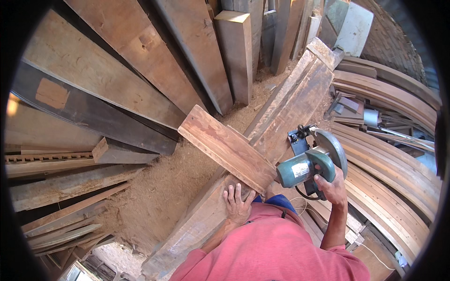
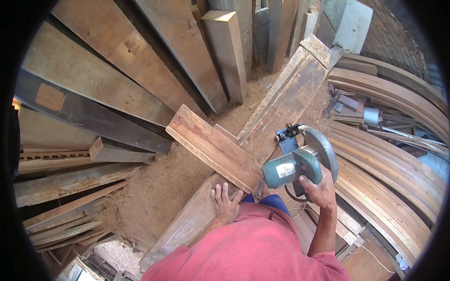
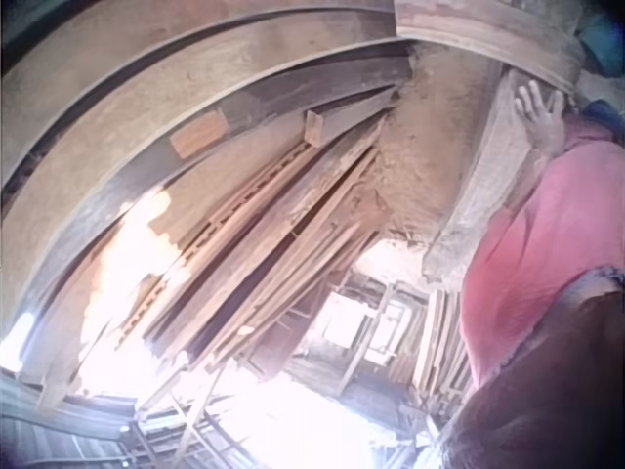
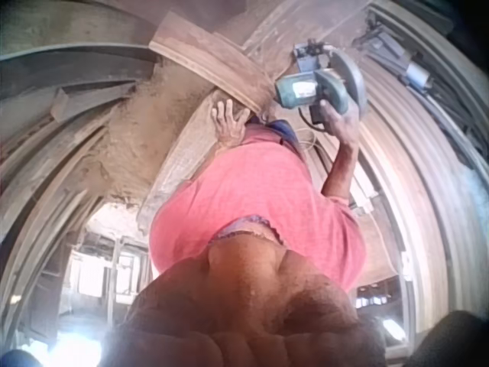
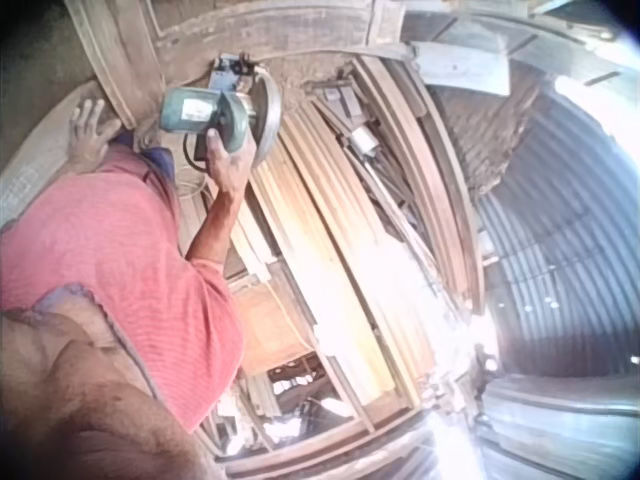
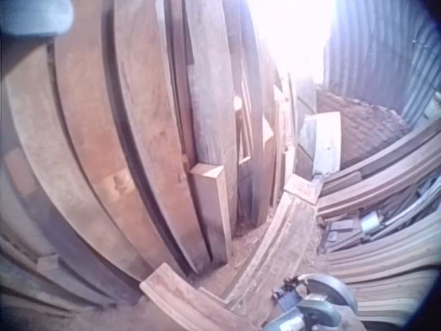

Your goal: The person measures a wooden plank with a tape measure, marks it with a pencil, and then cuts a smaller piece of wood using a circular saw while it is positioned on the plank. They move the cut piece and the saw aside.

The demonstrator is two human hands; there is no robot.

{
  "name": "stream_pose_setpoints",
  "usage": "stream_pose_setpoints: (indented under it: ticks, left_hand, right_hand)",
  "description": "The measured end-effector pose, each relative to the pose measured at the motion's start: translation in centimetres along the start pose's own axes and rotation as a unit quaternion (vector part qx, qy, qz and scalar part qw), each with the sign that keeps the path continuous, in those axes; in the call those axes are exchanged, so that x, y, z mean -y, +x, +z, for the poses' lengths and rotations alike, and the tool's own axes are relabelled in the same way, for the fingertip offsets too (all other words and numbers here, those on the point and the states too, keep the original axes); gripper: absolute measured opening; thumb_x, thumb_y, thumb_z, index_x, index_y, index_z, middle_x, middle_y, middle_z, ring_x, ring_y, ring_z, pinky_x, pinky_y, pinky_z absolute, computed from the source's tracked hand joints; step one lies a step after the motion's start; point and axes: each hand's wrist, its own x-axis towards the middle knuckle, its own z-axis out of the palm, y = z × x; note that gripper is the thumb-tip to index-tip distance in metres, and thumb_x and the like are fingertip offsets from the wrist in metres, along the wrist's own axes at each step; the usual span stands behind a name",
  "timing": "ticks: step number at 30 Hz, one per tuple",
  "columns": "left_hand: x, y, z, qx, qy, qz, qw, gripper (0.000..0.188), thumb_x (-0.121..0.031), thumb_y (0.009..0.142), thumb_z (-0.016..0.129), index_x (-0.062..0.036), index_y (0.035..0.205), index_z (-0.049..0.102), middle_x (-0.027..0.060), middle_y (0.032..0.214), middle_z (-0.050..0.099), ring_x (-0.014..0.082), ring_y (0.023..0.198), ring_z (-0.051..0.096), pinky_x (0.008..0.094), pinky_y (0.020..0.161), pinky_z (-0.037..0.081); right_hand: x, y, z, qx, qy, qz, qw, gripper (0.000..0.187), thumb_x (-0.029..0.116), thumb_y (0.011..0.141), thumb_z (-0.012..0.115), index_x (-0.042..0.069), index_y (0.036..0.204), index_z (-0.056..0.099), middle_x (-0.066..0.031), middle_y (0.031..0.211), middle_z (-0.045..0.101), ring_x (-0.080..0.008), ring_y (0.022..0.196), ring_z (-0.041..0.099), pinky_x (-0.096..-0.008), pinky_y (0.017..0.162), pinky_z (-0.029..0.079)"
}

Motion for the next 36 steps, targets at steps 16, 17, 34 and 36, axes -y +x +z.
stream_pose_setpoints:
  ticks: [16, 17, 34, 36]
  left_hand:
    - [-1.1, -1.1, 0.2, 0.013, 0.060, 0.011, 0.998, 0.069, -0.027, 0.071, 0.076, -0.0325, 0.137, 0.059, 0.0252, 0.154, 0.034, 0.0518, 0.142, 0.025, 0.0704, 0.114, 0.021]
    - [-1.1, -0.8, 0.1, -0.005, 0.068, 0.013, 0.998, 0.069, -0.027, 0.071, 0.076, -0.0325, 0.137, 0.059, 0.0252, 0.154, 0.034, 0.0518, 0.142, 0.025, 0.0704, 0.114, 0.021]
    - [-2.2, -0.7, -0.1, -0.033, 0.093, -0.030, 0.995, 0.069, -0.028, 0.059, 0.087, -0.0313, 0.126, 0.068, 0.0190, 0.153, 0.035, 0.0467, 0.145, 0.027, 0.0617, 0.120, 0.021]
    - [-2.6, -0.9, -0.2, -0.030, 0.094, -0.039, 0.994, 0.069, -0.028, 0.060, 0.087, -0.0309, 0.126, 0.068, 0.0189, 0.153, 0.035, 0.0466, 0.145, 0.026, 0.0615, 0.120, 0.020]
  right_hand:
    - [-1.5, -1.1, -2.1, 0.044, -0.033, -0.082, 0.995, 0.039, 0.007, 0.084, 0.075, 0.002, 0.122, 0.066, -0.0081, 0.103, 0.069, -0.0166, 0.089, 0.064, -0.0339, 0.078, 0.055]
    - [-1.5, -1.2, -2.3, 0.046, -0.056, -0.104, 0.992, 0.037, 0.007, 0.085, 0.075, 0.002, 0.121, 0.066, -0.0092, 0.102, 0.069, -0.0172, 0.088, 0.065, -0.0341, 0.078, 0.055]
    - [-12.9, -4.6, -4.9, 0.120, -0.102, -0.256, 0.954, 0.037, 0.017, 0.080, 0.076, 0.001, 0.112, 0.068, -0.0179, 0.104, 0.072, -0.0304, 0.098, 0.068, -0.0411, 0.091, 0.052]
    - [-14.1, -4.8, -4.9, 0.135, -0.114, -0.253, 0.951, 0.034, 0.016, 0.081, 0.077, 0.002, 0.111, 0.069, -0.0147, 0.101, 0.072, -0.0254, 0.096, 0.068, -0.0385, 0.090, 0.052]
